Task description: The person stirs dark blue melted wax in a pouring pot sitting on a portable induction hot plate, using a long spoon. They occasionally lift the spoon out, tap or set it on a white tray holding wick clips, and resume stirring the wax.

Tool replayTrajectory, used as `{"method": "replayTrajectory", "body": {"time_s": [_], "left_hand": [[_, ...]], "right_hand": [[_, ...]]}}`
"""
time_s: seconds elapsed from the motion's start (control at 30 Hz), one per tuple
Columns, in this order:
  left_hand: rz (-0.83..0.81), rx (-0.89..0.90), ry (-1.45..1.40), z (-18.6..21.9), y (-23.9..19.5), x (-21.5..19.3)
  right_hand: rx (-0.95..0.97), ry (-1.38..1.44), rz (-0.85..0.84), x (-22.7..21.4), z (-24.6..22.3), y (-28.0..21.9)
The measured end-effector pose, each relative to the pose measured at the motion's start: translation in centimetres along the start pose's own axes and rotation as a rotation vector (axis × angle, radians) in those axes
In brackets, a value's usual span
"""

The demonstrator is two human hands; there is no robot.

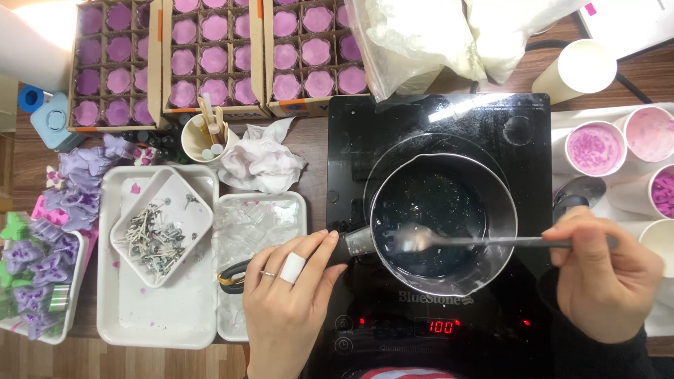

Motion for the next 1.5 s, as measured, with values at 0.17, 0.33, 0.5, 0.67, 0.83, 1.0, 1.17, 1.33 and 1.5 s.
{"method": "replayTrajectory", "body": {"time_s": [0.17,0.33,0.5,0.67,0.83,1.0,1.17,1.33,1.5], "left_hand": [[0.0,-0.002,0.002,0.1,0.0,0.0],[0.003,-0.001,0.005,0.1,0.0,0.0],[-0.002,0.0,0.007,0.1,-0.1,0.0],[-0.004,-0.003,0.008,0.1,0.0,0.0],[-0.002,-0.003,0.005,0.1,0.0,-0.1],[-0.002,-0.004,0.006,0.1,-0.1,0.0],[0.001,0.001,0.011,0.1,-0.1,0.0],[0.001,0.0,0.006,0.1,-0.1,0.0],[-0.003,-0.005,0.01,0.1,-0.2,0.0]], "right_hand": [[-0.203,-0.459,0.034,1.0,-1.3,0.8],[-0.314,-0.606,-0.105,1.4,-0.4,0.8],[-0.217,-0.512,-0.124,2.0,-1.1,0.6],[-0.112,-0.468,-0.191,1.7,-0.6,-0.1],[0.085,-0.016,-0.17,-0.1,1.5,-1.1],[0.133,0.205,-0.101,-1.5,2.9,-1.0],[0.07,0.229,-0.079,-1.3,2.3,-0.5],[-0.102,-0.392,0.041,2.1,-1.4,1.0],[-0.356,-0.633,-0.112,3.6,-1.8,1.1]]}}
Point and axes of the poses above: each hand's wrist, its own y-axis towards the middle knuckle, its own x-axis out of the palm, z = x × y, the point moved 2 cm from there along y, towards the middle knuckle, and after that the axes turned 4 degrees about y, right-handed, at the moved point
